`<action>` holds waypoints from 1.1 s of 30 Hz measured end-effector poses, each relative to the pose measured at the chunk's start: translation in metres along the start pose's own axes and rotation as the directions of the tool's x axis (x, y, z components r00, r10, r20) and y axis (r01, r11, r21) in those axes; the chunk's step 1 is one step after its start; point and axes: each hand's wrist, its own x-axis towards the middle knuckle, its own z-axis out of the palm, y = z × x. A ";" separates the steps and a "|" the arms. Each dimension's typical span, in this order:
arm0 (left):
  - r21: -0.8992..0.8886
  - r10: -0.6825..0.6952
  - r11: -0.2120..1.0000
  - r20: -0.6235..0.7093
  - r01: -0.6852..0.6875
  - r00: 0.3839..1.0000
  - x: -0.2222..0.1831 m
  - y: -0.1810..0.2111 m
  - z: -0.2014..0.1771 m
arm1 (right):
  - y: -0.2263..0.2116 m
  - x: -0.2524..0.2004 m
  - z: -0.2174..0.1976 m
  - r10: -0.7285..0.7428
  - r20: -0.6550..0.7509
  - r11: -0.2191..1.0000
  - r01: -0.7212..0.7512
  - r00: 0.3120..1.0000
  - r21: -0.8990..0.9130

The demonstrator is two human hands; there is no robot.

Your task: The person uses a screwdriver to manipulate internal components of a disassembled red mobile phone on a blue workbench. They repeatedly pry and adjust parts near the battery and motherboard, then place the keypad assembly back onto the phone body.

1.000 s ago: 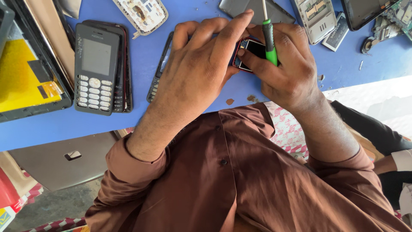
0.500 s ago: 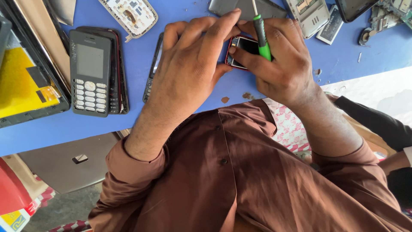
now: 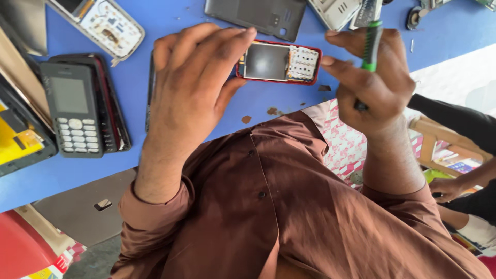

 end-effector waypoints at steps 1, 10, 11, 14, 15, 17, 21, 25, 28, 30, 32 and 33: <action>0.020 0.013 1.000 -0.002 -0.013 1.000 0.001 0.000 0.001 | 0.001 0.000 0.000 -0.030 0.026 0.999 0.031 0.999 -0.016; 0.065 0.041 0.997 -0.011 -0.040 0.999 0.007 0.004 0.003 | 0.002 0.012 0.002 -0.172 0.145 0.966 0.196 0.974 -0.170; 0.068 0.029 0.997 0.000 -0.029 1.000 0.007 0.004 0.002 | 0.003 0.013 0.003 -0.182 0.155 0.964 0.207 0.971 -0.166; 0.060 0.018 0.998 0.010 -0.019 1.000 0.008 0.005 0.002 | 0.008 0.012 0.005 -0.180 0.146 0.973 0.198 0.973 -0.118; 0.057 0.018 0.998 0.013 -0.018 1.000 0.008 0.005 0.001 | 0.010 0.011 0.006 -0.179 0.134 0.978 0.191 0.975 -0.087; 0.054 0.013 0.998 0.014 -0.014 1.000 0.009 0.005 0.001 | 0.014 0.010 0.007 -0.180 0.112 0.983 0.184 0.977 -0.023; 0.040 0.002 0.999 0.018 -0.003 1.000 0.009 0.004 0.001 | 0.019 0.008 0.010 -0.172 0.088 0.985 0.170 0.981 0.028; 0.034 -0.008 0.999 0.036 0.006 0.999 0.008 0.003 0.002 | 0.020 0.003 0.010 -0.141 0.078 0.990 0.140 0.987 0.024; 0.038 -0.005 0.999 0.032 0.004 0.999 0.009 0.003 0.001 | 0.020 0.002 0.010 -0.131 0.086 0.991 0.129 0.988 0.027; 0.039 -0.002 0.999 0.027 0.001 1.000 0.009 0.004 0.002 | 0.021 0.000 0.010 -0.133 0.100 0.991 0.132 0.986 0.012; 0.040 -0.001 0.999 0.024 0.000 1.000 0.009 0.004 0.002 | 0.021 -0.001 0.009 -0.141 0.118 0.989 0.145 0.983 -0.024; 0.040 -0.001 0.999 0.024 0.000 1.000 0.009 0.004 0.001 | 0.022 -0.001 0.009 -0.143 0.114 0.989 0.146 0.983 -0.026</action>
